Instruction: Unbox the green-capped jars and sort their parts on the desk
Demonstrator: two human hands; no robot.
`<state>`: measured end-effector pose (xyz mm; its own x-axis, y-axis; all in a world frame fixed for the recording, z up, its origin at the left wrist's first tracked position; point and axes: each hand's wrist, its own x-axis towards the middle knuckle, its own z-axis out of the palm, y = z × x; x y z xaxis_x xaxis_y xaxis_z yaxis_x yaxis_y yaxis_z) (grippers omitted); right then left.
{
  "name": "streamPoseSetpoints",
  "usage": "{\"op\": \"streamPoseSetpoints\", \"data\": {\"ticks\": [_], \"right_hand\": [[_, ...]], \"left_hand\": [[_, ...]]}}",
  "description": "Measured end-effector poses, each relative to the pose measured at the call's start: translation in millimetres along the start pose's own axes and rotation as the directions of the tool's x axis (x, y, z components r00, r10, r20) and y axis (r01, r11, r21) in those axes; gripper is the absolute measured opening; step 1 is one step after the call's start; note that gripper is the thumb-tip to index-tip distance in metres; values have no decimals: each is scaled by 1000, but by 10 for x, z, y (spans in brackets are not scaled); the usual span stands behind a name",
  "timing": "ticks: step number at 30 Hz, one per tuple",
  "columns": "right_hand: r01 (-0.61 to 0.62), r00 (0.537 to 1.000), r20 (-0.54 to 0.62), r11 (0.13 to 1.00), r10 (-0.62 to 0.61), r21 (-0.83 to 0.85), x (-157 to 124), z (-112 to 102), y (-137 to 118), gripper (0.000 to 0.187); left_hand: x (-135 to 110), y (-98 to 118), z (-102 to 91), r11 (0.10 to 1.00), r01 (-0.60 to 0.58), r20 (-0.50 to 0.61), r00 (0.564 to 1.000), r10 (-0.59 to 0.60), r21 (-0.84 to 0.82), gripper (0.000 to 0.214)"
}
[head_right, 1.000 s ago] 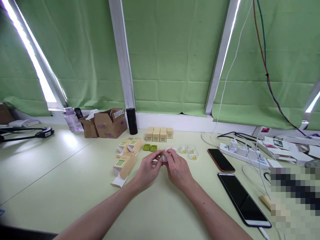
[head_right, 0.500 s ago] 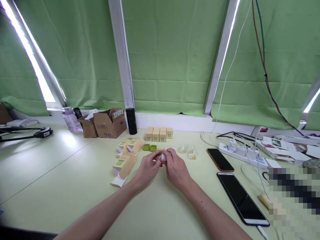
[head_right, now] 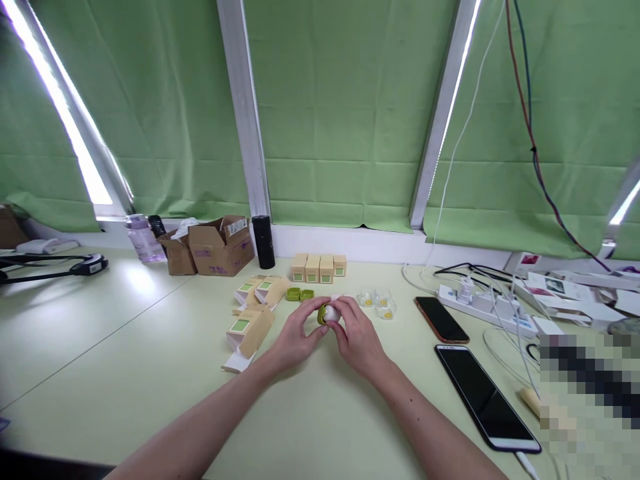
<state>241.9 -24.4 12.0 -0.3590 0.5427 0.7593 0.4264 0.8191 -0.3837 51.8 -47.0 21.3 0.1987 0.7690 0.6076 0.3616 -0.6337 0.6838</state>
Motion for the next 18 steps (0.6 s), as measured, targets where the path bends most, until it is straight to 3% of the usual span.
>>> {"op": "streamPoseSetpoints", "data": {"ticks": [6, 10, 14, 18], "right_hand": [[-103, 994, -29, 984, 108, 144, 13, 34, -27, 24], [-253, 955, -70, 915, 288, 313, 34, 31, -29, 25], [-394, 842, -53, 680, 536, 618, 96, -21, 21, 38], [-394, 781, 111, 347, 615, 851, 148, -58, 58, 42]], "left_hand": [[53, 36, 73, 922, 201, 35, 979, -201, -332, 43], [86, 8, 75, 865, 240, 56, 969, -240, -440, 44], [96, -81, 62, 850, 251, 31, 963, -268, -463, 48], [79, -130, 79, 839, 258, -15, 953, -302, -479, 56]]}}
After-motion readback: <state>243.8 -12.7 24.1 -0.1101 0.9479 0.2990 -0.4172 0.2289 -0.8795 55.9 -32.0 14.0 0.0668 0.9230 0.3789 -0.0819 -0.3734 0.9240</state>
